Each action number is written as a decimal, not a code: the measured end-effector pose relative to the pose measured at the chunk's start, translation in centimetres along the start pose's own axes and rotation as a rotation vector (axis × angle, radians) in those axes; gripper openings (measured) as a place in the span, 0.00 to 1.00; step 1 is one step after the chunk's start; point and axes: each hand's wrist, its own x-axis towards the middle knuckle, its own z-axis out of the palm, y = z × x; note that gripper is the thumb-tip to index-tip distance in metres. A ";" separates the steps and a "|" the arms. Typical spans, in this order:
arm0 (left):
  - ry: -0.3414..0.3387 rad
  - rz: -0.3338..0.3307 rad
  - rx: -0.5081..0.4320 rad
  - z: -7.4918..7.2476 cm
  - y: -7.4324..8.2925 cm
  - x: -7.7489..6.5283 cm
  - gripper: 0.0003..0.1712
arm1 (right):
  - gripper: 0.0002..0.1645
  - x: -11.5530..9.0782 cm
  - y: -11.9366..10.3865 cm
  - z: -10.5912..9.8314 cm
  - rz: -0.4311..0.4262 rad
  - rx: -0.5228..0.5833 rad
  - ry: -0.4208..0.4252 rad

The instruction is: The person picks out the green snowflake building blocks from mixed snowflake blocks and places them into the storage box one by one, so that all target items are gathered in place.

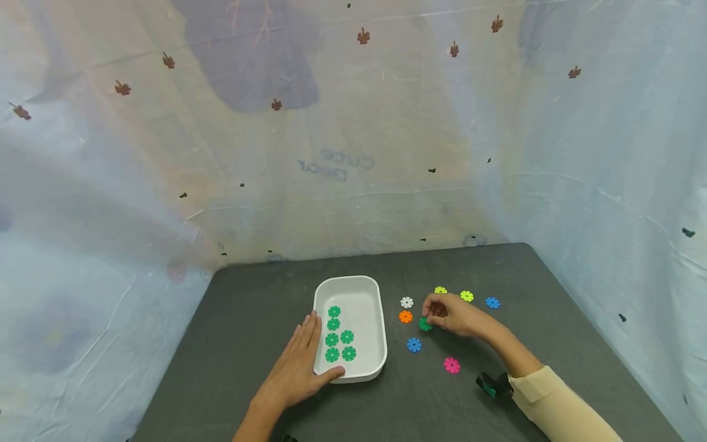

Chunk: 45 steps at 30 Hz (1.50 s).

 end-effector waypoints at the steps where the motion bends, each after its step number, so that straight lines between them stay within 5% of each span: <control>1: -0.001 0.000 0.000 0.0 0.0 0.0 0.71 | 0.04 0.4 -0.1 0.0 -0.007 0.000 0.005; 15: -0.018 -0.019 -0.014 -0.1 0.1 0.0 0.71 | 0.04 6.8 -4.3 0.3 -0.087 0.070 -0.032; 26: -0.026 -0.030 -0.006 -0.3 0.1 0.3 0.71 | 0.03 12.2 -5.6 2.8 -0.128 0.110 -0.139; 45: -0.018 -0.006 -0.009 0.0 -0.1 0.1 0.71 | 0.04 17.1 -6.4 6.7 -0.072 -0.053 -0.283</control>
